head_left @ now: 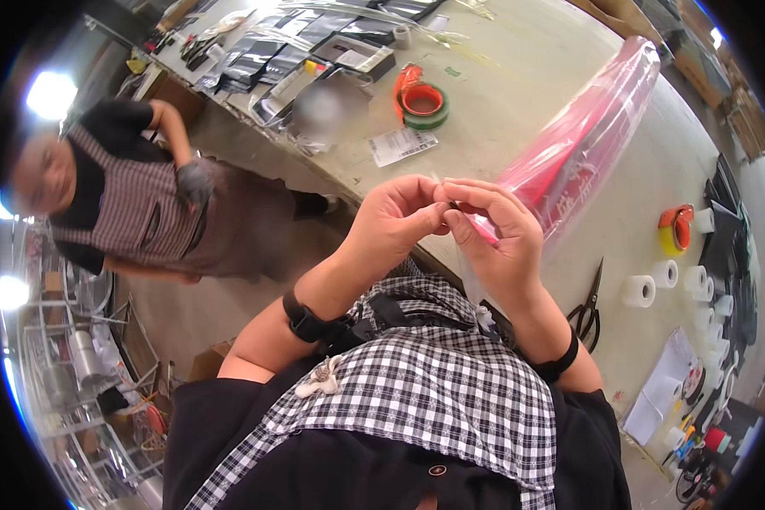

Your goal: The person is wrapping a cylindrical item in plastic film, sealing the ends, cutting the wrap with scissors, and applying shipping labels in a factory setting.

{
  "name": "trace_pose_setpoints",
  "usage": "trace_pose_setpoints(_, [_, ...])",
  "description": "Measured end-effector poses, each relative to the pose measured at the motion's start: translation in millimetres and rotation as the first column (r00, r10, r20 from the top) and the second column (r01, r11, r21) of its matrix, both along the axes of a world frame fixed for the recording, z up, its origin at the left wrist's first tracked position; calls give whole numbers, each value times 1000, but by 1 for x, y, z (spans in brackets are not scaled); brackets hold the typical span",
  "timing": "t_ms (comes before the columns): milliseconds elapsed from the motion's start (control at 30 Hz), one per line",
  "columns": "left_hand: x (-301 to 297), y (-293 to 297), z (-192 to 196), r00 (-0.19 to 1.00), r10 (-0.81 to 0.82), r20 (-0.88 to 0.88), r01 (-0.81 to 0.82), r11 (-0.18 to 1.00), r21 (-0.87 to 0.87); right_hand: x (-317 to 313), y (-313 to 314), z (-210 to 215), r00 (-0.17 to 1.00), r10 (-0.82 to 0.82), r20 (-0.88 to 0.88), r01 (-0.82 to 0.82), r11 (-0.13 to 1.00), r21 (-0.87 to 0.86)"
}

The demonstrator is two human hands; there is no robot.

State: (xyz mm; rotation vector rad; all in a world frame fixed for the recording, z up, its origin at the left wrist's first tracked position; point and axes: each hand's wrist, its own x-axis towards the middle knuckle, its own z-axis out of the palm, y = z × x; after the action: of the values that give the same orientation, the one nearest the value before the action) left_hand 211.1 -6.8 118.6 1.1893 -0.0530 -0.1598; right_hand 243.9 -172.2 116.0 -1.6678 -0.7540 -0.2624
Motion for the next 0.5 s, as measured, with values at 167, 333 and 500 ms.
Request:
trace_pose_setpoints(167, [10,-5,2,1000,-5,2,5,1000,11,-4,-1,-14,927,28,-373,84,956,280])
trace_pose_setpoints(333, [30,-8,-3,1000,-25,20,24,999,28,6,-2,-21,885,-4,-466,149,950,274])
trace_pose_setpoints(500, [58,-11,-9,999,-19,32,12,979,205,26,-6,-17,912,-189,-365,241,965,102])
